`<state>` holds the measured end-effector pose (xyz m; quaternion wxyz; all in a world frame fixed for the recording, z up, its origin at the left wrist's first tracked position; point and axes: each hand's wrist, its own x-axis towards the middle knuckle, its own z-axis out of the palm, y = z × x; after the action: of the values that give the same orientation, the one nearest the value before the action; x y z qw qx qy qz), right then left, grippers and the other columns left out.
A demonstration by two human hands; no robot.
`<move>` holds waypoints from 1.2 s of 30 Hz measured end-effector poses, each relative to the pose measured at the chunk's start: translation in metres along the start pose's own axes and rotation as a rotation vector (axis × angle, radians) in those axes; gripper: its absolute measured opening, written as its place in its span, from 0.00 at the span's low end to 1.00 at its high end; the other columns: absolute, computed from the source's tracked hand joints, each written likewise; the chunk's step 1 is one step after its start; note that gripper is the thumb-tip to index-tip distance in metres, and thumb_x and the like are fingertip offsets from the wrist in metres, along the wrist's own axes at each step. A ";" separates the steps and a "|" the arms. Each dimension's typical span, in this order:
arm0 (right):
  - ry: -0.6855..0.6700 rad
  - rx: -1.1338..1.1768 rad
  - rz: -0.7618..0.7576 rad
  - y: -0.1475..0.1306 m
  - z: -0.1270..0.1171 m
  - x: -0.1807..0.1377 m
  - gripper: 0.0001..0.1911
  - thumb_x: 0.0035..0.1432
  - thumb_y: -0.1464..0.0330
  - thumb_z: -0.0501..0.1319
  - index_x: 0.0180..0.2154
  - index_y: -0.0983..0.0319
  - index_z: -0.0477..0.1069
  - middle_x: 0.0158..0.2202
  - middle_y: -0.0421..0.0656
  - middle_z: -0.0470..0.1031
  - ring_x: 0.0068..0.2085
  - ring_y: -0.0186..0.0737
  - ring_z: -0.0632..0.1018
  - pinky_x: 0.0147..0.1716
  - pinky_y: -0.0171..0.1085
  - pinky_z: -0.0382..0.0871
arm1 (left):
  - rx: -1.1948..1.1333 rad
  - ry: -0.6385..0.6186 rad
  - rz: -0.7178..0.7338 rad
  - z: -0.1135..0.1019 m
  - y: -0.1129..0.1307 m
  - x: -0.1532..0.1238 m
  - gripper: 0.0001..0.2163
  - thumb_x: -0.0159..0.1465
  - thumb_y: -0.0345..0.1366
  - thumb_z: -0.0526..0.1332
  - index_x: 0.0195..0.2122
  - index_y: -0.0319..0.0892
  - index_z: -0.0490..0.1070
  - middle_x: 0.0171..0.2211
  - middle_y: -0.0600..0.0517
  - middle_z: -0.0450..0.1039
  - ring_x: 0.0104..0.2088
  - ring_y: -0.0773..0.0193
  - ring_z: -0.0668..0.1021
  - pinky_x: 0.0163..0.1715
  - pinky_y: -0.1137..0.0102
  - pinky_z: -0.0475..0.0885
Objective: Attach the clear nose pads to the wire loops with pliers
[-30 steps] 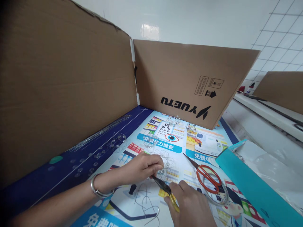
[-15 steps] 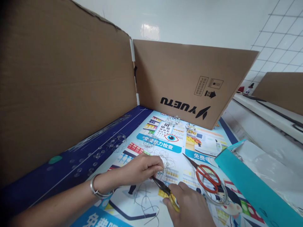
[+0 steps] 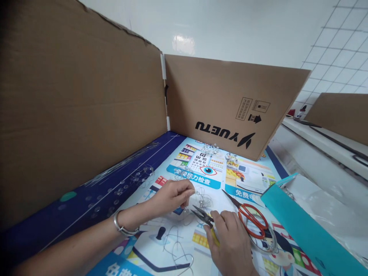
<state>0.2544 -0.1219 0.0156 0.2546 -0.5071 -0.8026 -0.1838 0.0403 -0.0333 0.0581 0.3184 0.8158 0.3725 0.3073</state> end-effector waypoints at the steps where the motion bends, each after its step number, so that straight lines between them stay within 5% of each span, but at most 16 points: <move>1: 0.003 0.016 0.011 0.001 0.000 -0.001 0.17 0.55 0.64 0.59 0.46 0.63 0.64 0.36 0.48 0.67 0.38 0.44 0.69 0.37 0.42 0.64 | -0.008 -0.003 -0.007 0.000 0.000 0.000 0.09 0.64 0.35 0.50 0.30 0.41 0.66 0.19 0.58 0.71 0.22 0.70 0.72 0.25 0.77 0.63; 36: -0.055 -0.049 0.033 0.004 0.005 0.000 0.14 0.58 0.61 0.55 0.43 0.61 0.67 0.31 0.44 0.67 0.35 0.40 0.70 0.34 0.37 0.63 | -0.041 0.000 0.116 0.001 -0.002 -0.001 0.09 0.65 0.35 0.50 0.32 0.41 0.68 0.24 0.55 0.71 0.24 0.72 0.72 0.26 0.77 0.64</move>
<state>0.2572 -0.1176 0.0117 0.2230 -0.5312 -0.7961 -0.1851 0.0391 -0.0336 0.0558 0.3169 0.8292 0.3183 0.3326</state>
